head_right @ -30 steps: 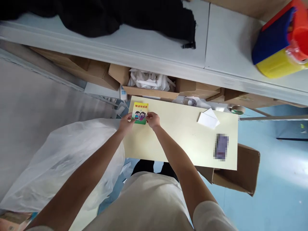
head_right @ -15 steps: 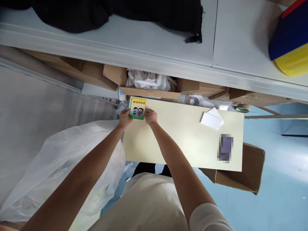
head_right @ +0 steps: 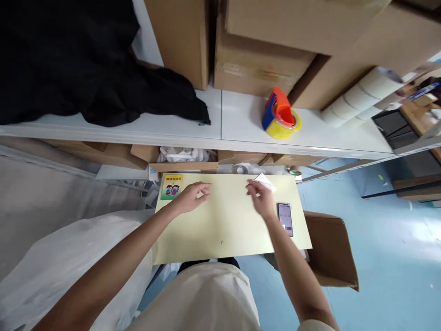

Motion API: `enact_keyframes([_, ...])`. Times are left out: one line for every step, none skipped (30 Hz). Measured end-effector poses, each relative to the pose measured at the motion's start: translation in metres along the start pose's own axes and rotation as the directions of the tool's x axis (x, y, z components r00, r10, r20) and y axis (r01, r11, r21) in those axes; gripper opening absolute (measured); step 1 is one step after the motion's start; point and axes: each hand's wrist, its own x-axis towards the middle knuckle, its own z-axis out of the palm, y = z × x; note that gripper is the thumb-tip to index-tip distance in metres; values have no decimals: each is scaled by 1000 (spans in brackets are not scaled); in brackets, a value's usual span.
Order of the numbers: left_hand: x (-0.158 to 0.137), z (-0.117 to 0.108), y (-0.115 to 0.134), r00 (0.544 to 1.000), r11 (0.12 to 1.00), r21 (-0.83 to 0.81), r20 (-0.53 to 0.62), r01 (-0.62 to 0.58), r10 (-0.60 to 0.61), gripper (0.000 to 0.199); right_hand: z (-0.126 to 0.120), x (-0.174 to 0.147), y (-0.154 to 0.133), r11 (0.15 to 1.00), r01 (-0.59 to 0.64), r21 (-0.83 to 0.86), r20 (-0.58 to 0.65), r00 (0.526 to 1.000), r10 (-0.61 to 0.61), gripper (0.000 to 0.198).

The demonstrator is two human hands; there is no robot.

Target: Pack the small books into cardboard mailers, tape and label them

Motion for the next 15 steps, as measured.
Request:
enact_keyframes([14, 3, 26, 998, 998, 14, -7, -57, 57, 33, -30, 14, -15, 994, 94, -64, -152, 983, -103, 19])
enact_keyframes([30, 6, 52, 994, 994, 29, -36, -101, 102, 34, -57, 31, -30, 980, 167, -105, -298, 935, -191, 24])
enact_keyframes([48, 10, 75, 988, 991, 38, -84, -128, 131, 35, -80, 50, -45, 971, 192, -144, -362, 903, -232, 31])
enact_keyframes([69, 13, 97, 981, 990, 44, -139, -133, 138, 38, -98, 70, -58, 967, 189, -174, -382, 892, -243, 39])
enact_keyframes([90, 16, 116, 971, 992, 50, -204, -116, 123, 40, -112, 91, -70, 971, 161, -174, -369, 904, -216, 46])
enact_keyframes([113, 19, 132, 955, 994, 62, -277, -88, 102, 43, -121, 111, -79, 981, 110, -161, -357, 920, -162, 54])
enact_keyframes([136, 21, 145, 943, 995, 78, -322, -67, 88, 46, -127, 130, -86, 987, 69, -148, -336, 935, -116, 61])
enact_keyframes([158, 23, 155, 931, 994, 89, -353, -65, 93, 49, -129, 147, -89, 989, 56, -137, -324, 941, -99, 65])
enact_keyframes([179, 25, 162, 912, 993, 92, -398, -68, 99, 49, -130, 162, -91, 991, 50, -121, -314, 946, -86, 65])
enact_keyframes([199, 27, 167, 893, 995, 76, -440, -66, 93, 50, -129, 174, -90, 993, 56, -101, -289, 954, -83, 64])
enact_keyframes([216, 30, 169, 882, 997, 45, -463, -69, 82, 50, -128, 184, -88, 994, 72, -80, -253, 963, -90, 62])
enact_keyframes([231, 33, 170, 882, 998, -2, -469, -55, 48, 50, -126, 192, -84, 994, 87, -61, -213, 972, -98, 59])
enact_keyframes([243, 36, 170, 889, 998, -45, -459, -36, 11, 50, -124, 197, -81, 994, 103, -44, -172, 979, -109, 56])
enact_keyframes([253, 40, 168, 895, 997, -80, -445, -17, -21, 50, -123, 201, -78, 993, 118, -28, -138, 983, -121, 53])
enact_keyframes([260, 45, 167, 897, 995, -102, -440, -6, -40, 50, -122, 203, -75, 992, 128, -15, -116, 985, -128, 50])
